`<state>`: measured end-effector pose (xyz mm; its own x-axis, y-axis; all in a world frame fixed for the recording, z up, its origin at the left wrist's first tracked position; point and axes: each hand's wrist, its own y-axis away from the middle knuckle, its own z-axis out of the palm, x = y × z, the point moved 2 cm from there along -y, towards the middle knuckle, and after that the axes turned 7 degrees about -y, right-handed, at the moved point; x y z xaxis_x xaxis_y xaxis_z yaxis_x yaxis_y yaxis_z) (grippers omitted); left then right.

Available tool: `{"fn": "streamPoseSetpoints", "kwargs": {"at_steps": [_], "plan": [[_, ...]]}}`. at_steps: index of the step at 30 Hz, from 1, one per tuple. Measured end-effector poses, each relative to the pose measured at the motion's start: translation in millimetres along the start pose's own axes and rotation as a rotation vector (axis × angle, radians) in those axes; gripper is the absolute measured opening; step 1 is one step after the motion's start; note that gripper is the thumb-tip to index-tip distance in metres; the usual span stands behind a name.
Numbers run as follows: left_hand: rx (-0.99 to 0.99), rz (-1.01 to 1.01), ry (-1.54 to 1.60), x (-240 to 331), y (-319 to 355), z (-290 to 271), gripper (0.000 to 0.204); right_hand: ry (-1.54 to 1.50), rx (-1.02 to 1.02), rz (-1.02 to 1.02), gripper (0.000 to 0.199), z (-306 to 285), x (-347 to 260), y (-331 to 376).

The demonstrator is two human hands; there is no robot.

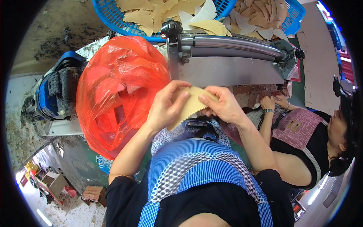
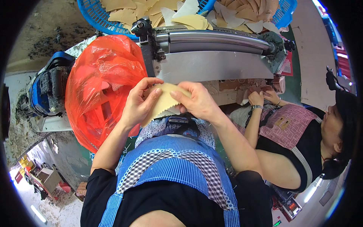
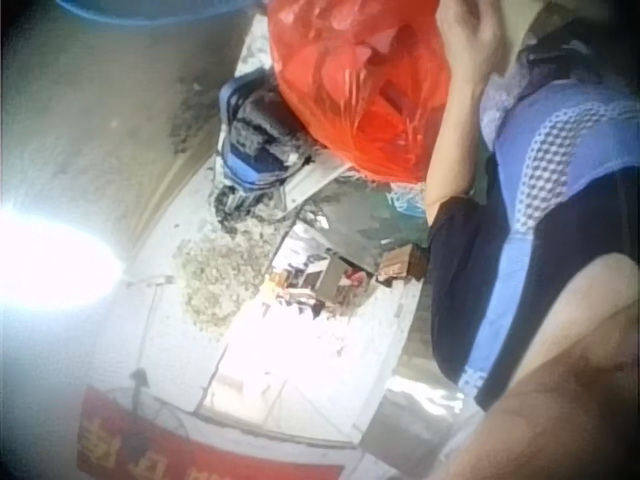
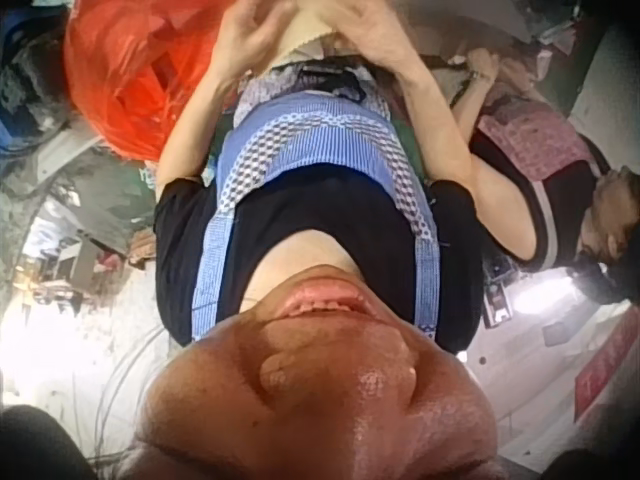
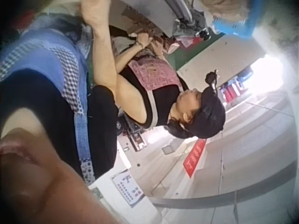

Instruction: The person feeds leather shoe components through an industrial roller machine by hand.

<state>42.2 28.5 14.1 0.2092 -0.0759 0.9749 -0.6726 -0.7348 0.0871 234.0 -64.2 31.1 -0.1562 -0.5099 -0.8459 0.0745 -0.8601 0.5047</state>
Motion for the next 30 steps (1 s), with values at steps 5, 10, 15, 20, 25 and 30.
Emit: {"fn": "streamPoseSetpoints", "kwargs": {"at_steps": [5, 10, 15, 20, 25, 30], "plan": [[0.216, -0.213, 0.153, -5, 13, -16, 0.033, -0.11, 0.494, 0.098, 0.025, -48, -7, 3], [-0.042, -0.11, -0.005, -15, 31, 1, 0.019, -0.109, 0.586, 0.012, 0.032, -80, -26, -33], [0.086, -0.425, 0.167, -24, 41, -6, 0.02, 0.617, 0.712, -0.348, 0.047, -149, -123, -88], [0.289, -0.245, 0.143, 7, 10, -50, 0.018, 0.812, 0.307, 0.282, 0.077, -207, -108, -206], [0.442, 0.008, -0.024, 16, -72, -122, 0.018, 0.718, 0.313, 0.286, 0.055, -200, -77, -241], [-0.049, -0.11, -0.111, -41, -220, -127, 0.044, 0.28, 0.327, 0.252, 0.027, -198, -97, -232]]}}
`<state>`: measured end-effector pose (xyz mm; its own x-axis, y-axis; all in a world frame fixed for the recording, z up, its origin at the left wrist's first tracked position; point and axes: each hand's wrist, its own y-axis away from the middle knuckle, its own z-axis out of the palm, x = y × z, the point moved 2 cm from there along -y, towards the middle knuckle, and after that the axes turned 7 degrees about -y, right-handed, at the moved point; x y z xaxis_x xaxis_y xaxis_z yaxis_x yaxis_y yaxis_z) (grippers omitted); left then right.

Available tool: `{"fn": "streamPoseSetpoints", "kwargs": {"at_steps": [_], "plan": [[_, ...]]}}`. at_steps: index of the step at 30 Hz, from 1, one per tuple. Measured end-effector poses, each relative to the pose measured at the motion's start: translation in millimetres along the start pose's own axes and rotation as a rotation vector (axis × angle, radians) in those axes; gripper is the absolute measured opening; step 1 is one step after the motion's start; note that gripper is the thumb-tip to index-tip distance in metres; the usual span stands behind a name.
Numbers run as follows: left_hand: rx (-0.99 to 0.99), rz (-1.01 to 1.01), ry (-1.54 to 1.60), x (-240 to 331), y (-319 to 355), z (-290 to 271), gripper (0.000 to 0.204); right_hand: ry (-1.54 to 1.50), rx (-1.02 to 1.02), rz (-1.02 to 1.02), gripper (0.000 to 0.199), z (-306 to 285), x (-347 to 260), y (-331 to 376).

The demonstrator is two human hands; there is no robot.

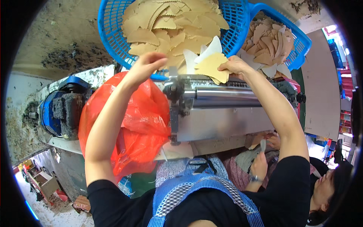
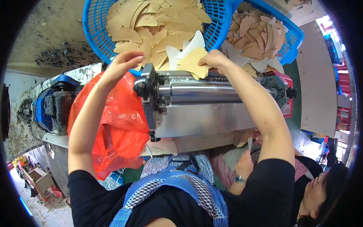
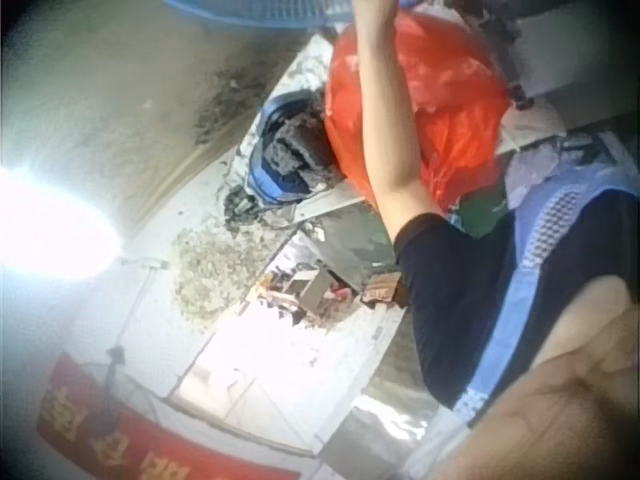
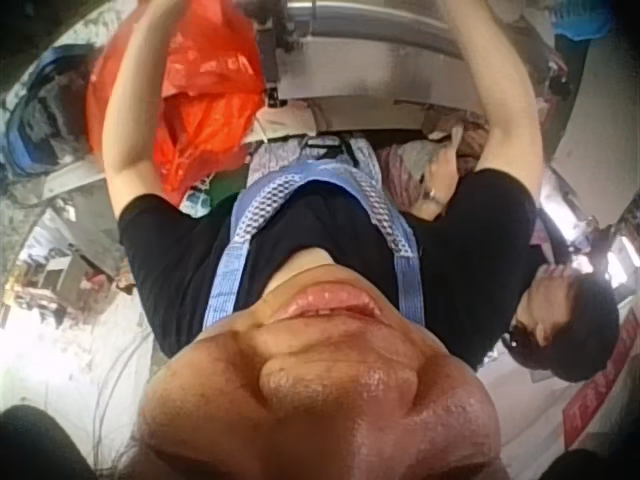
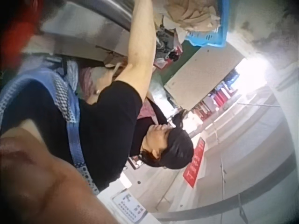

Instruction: The person feeds leather shoe components through an industrial roller machine by hand.

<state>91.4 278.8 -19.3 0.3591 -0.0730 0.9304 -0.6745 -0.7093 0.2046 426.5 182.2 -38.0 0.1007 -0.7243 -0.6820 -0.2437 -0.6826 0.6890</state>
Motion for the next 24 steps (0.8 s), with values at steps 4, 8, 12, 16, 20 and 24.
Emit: {"fn": "streamPoseSetpoints", "kwargs": {"at_steps": [4, 8, 12, 16, 20, 24], "plan": [[-0.342, -0.372, -0.148, -52, -93, 42, 0.047, -0.15, 0.028, 0.072, 0.023, -46, -3, 4], [-0.376, -0.443, 0.119, -73, -142, 80, 0.034, -0.229, -0.11, 0.133, 0.028, -73, 2, -1], [-0.409, -0.356, 0.029, -57, -159, 95, 0.036, -0.264, -0.168, 0.19, 0.03, -70, -1, -2], [-0.325, -0.122, -0.31, -29, -165, 106, 0.043, -0.287, -0.172, 0.268, 0.03, -52, 4, 7], [-0.311, -0.015, -0.572, -19, -166, 100, 0.046, -0.033, -0.198, 0.211, 0.029, -29, 8, -5], [-0.225, 0.137, -0.51, -18, -155, 100, 0.051, 0.011, -0.222, 0.115, 0.027, -7, 13, -24]]}}
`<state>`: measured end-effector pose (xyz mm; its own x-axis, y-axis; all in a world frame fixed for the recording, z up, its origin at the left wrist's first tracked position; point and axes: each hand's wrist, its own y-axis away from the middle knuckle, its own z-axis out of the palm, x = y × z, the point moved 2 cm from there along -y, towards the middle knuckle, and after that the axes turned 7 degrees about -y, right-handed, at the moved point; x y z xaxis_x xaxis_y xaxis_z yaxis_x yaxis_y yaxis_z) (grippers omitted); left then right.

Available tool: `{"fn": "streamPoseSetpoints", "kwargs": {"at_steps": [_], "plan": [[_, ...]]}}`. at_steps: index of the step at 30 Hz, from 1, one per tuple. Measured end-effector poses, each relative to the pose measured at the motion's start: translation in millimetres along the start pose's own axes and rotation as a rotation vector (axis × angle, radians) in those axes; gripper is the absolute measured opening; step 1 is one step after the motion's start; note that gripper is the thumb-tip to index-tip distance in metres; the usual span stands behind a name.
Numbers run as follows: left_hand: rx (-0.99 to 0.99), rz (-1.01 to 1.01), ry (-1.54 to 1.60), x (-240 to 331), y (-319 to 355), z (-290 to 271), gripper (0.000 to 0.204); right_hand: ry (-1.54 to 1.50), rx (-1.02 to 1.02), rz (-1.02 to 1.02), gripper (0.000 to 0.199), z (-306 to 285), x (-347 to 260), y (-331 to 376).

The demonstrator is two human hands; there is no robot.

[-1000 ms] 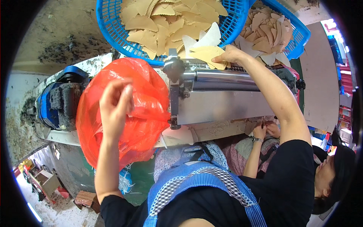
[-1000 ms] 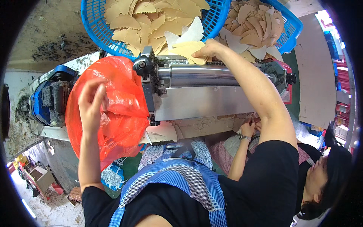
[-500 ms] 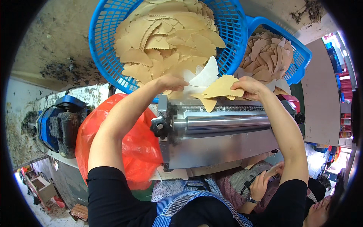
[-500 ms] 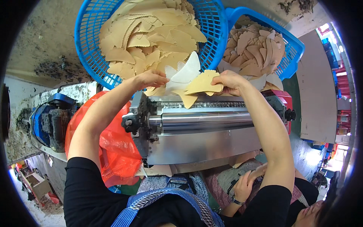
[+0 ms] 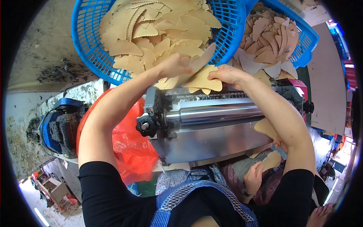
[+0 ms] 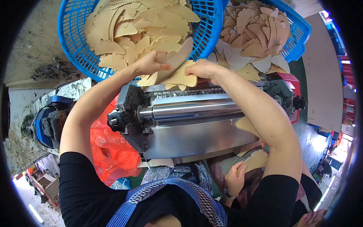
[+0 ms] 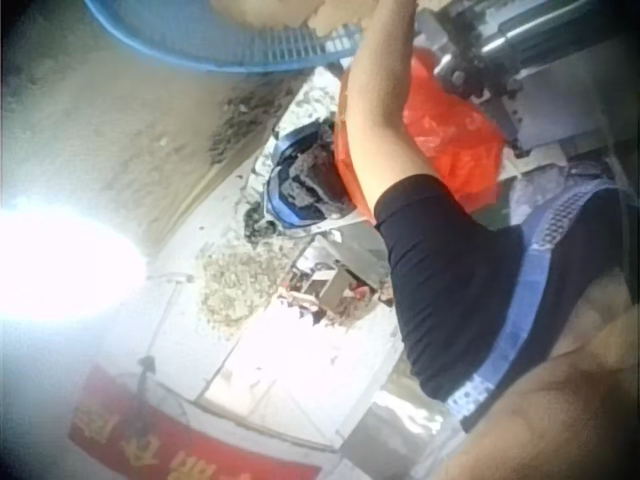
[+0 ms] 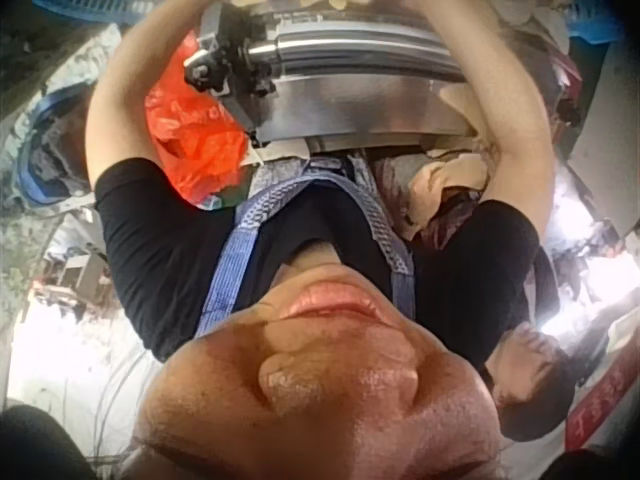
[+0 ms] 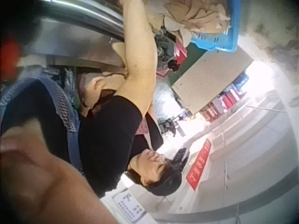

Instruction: The person feeds leather shoe components through an industrial roller machine by hand.

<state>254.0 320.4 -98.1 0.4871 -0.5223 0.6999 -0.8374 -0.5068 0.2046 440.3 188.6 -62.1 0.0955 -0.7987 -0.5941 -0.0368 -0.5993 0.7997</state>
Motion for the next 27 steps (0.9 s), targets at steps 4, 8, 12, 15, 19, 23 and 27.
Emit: {"fn": "streamPoseSetpoints", "kwargs": {"at_steps": [4, 8, 12, 15, 19, 23, 27], "plan": [[-0.046, -0.08, 0.137, 2, 13, -2, 0.046, -0.012, 0.122, -0.046, 0.031, 7, 3, -8], [-0.477, 0.142, 0.342, 7, 29, -2, 0.041, 0.336, -0.059, -0.21, 0.037, 12, -5, -5], [-0.627, -0.044, 0.558, -2, 40, -4, 0.045, -0.161, -0.163, -0.016, 0.032, 23, -19, -5], [-0.551, -0.005, 0.505, 1, 47, -10, 0.041, -0.295, -0.208, -0.086, 0.028, 40, -31, 5], [-0.133, 0.133, 0.346, 25, 69, -51, 0.042, -0.461, -0.196, -0.289, 0.033, 45, -64, 31], [0.573, 0.398, -0.344, 45, 98, -111, 0.047, -0.359, -0.434, -0.688, 0.038, 41, -128, 29], [0.657, 0.257, -0.721, 6, 94, -119, 0.06, 0.006, -0.222, -0.554, 0.044, 57, -170, -30]]}}
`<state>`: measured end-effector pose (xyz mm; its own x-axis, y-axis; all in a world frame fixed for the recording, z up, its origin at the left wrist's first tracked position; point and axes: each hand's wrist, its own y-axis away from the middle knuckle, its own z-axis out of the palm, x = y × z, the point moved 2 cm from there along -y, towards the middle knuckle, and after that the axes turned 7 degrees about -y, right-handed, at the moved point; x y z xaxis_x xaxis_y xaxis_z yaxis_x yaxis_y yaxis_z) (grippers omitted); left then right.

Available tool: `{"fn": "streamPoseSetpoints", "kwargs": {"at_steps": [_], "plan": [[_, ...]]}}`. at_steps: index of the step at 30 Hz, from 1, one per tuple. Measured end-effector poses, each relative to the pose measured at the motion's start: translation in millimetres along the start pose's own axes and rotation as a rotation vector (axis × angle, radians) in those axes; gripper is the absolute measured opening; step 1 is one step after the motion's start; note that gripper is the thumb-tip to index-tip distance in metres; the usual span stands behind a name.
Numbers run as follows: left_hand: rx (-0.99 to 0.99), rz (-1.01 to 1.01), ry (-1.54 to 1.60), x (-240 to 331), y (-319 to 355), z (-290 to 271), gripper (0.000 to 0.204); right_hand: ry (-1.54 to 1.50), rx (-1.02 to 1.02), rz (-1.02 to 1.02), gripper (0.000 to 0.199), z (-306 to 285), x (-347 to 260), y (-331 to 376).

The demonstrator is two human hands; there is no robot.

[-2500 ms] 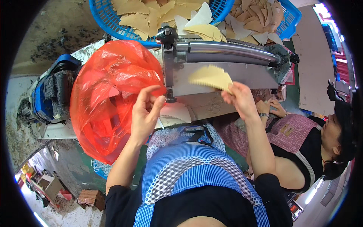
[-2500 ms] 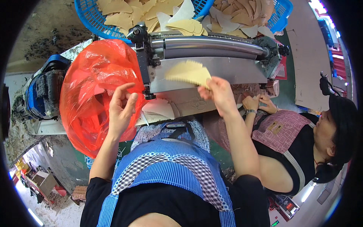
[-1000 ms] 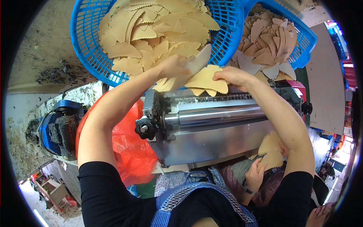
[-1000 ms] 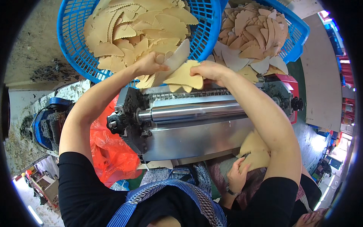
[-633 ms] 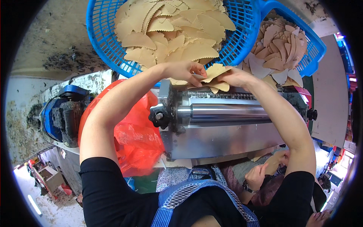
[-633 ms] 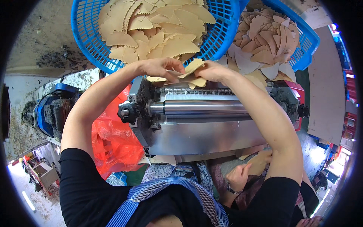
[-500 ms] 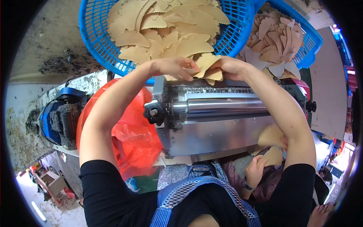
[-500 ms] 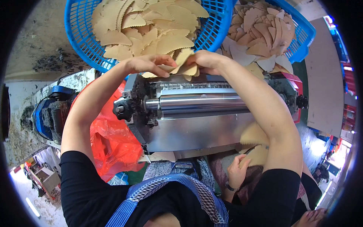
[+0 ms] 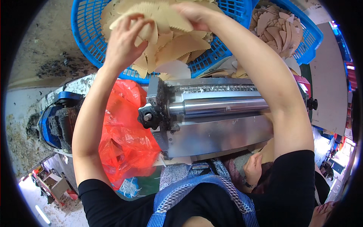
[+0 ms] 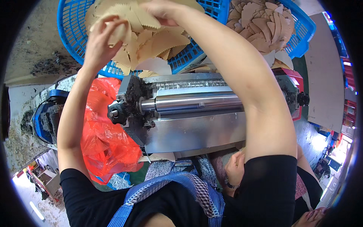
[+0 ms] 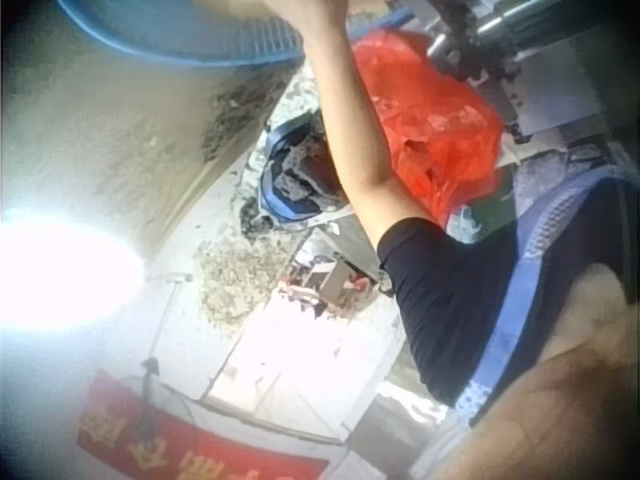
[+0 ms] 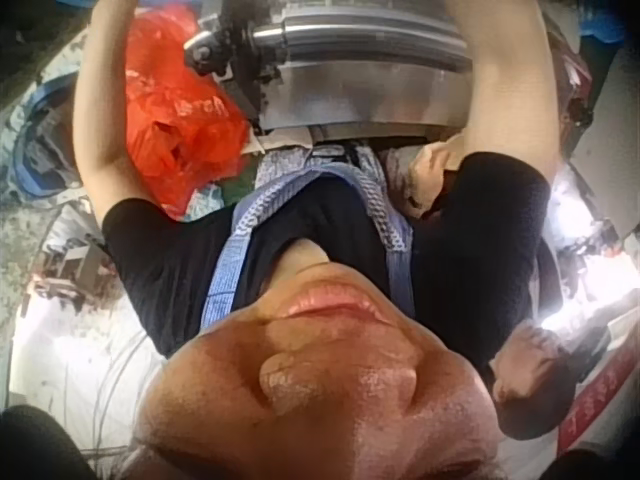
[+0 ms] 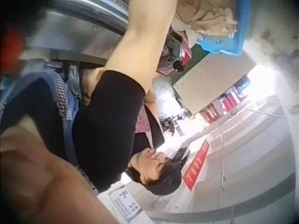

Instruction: The person feeds leather shoe components through an industrial roller machine by hand.

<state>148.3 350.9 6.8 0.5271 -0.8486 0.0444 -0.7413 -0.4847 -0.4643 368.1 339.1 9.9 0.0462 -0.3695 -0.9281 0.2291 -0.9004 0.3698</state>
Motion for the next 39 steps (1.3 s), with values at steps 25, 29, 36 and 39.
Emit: {"fn": "streamPoseSetpoints", "kwargs": {"at_steps": [25, 29, 36, 39], "plan": [[-0.199, -0.176, 0.494, -4, 43, 54, 0.014, 1.174, -0.049, 0.265, 0.024, -74, 137, 130], [0.281, -0.054, -0.199, -46, 55, 2, 0.017, 1.433, -0.017, 0.033, 0.016, -63, 48, 149], [-0.502, -0.022, -0.29, -52, 87, 61, 0.06, 1.494, 0.567, -1.108, 0.034, 41, -39, 49], [-0.727, -0.12, -0.175, -58, 93, 50, 0.059, 2.013, 0.103, -0.706, 0.03, 88, 41, -24]]}}
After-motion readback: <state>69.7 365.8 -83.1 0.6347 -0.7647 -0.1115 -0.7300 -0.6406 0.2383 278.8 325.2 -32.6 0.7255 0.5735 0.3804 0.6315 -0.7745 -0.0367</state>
